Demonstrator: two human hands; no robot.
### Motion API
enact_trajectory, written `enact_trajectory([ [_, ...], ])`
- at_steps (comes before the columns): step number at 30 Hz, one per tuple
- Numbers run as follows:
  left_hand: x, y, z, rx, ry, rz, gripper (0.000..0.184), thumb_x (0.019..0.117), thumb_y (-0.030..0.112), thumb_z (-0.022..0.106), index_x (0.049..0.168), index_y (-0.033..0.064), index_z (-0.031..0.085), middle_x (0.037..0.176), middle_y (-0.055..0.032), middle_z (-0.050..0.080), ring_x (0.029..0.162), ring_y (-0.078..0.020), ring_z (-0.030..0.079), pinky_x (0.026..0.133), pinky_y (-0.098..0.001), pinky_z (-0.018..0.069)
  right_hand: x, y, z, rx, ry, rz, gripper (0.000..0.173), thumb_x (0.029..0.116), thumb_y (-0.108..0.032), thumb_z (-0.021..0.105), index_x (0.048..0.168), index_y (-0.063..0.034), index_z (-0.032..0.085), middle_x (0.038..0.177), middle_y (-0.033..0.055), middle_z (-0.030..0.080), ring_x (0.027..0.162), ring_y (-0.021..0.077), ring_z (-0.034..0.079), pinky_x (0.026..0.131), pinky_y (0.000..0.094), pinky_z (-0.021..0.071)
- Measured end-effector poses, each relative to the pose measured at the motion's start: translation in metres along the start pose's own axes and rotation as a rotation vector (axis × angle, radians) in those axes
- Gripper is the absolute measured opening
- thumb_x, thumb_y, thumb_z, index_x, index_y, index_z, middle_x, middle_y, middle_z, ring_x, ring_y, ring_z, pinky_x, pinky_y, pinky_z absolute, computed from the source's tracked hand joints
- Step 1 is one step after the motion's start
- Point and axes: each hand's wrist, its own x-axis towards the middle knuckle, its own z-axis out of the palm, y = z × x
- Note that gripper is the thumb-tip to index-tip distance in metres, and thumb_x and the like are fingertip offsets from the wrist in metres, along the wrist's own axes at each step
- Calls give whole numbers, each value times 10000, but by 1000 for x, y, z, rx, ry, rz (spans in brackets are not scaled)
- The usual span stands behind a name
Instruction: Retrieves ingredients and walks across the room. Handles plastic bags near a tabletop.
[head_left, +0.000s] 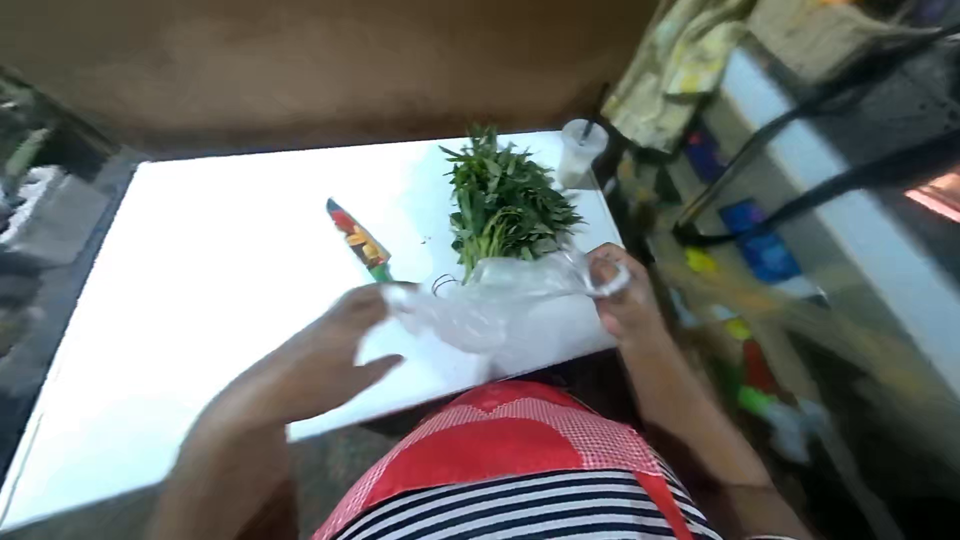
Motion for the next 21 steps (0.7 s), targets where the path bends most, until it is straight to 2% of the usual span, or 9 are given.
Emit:
enact_trajectory([
  [3, 4, 5, -24, 35, 387, 113, 384, 991, 186, 570, 1295, -48, 594, 1377, -190, 603, 1321, -304, 560, 1120, -486, 457, -9, 13, -4, -122, 56, -135, 153, 938, -51, 528, 928, -137, 654, 846, -74, 670, 744, 8, 624, 670, 225, 555],
  [5, 13, 53, -6, -176, 545, 272, 155, 1021, 101, 544, 1138, 18, 601, 1209, -71, 660, 1178, -158, 621, 1007, -337, 518, -13, 17, -1, -342, 88, -178, 96, 919, 38, 566, 958, -5, 643, 849, 24, 642, 735, 48, 591, 666, 247, 530],
  [7, 32, 95, 31, -202, 282, 392, 179, 1052, 187, 496, 1108, 121, 653, 1166, 8, 707, 1131, -66, 654, 976, -251, 541, -16, 16, 9, -453, 54, -113, 97, 897, 82, 599, 981, 62, 643, 886, 104, 658, 768, 108, 607, 705, 304, 541],
  [8, 48, 101, 55, -104, 155, 415, 234, 1035, 173, 479, 1110, 91, 684, 1154, -48, 727, 1097, -134, 686, 945, -313, 565, -16, 15, 14, -432, 24, -43, 97, 902, 88, 602, 988, 71, 644, 902, 114, 662, 790, 118, 617, 732, 318, 551],
  [10, 79, 85, 94, 110, 51, 321, 294, 985, 114, 463, 1085, 10, 719, 1112, -164, 740, 998, -316, 736, 828, -509, 598, -17, 7, 18, -294, -28, 141, 87, 940, 69, 594, 1015, 79, 637, 920, 116, 670, 821, 124, 659, 791, 327, 587],
  [13, 105, 64, 106, 119, -49, -55, 314, 1076, 166, 463, 1227, -39, 648, 1206, -248, 682, 1044, -428, 698, 900, -652, 530, -19, -8, -1, -96, -130, 325, 61, 923, 46, 601, 939, 5, 643, 821, 19, 649, 786, 66, 624, 779, 267, 544],
  [16, 110, 72, 109, 7, 26, -182, 432, 1077, 347, 463, 1298, 1, 597, 1184, -201, 688, 953, -337, 727, 843, -575, 582, -20, -9, -30, -149, -234, 308, 49, 906, 21, 623, 898, -21, 647, 803, -17, 657, 774, 31, 627, 779, 250, 548],
  [19, 116, 98, 117, -15, 214, -170, 631, 984, 534, 497, 1283, -16, 576, 1075, -172, 679, 845, -255, 684, 702, -464, 568, -17, -12, -49, -406, -292, 225, 230, 925, -67, 686, 1109, 70, 673, 1033, 124, 703, 939, 99, 668, 879, 295, 559],
  [21, 129, 111, 123, -101, 162, -283, 724, 938, 562, 564, 1404, 17, 465, 1093, -144, 668, 809, -221, 684, 692, -458, 579, -17, -17, -55, -420, -363, 126, 260, 898, -43, 700, 1112, 100, 661, 1071, 162, 685, 964, 114, 664, 887, 280, 560],
])
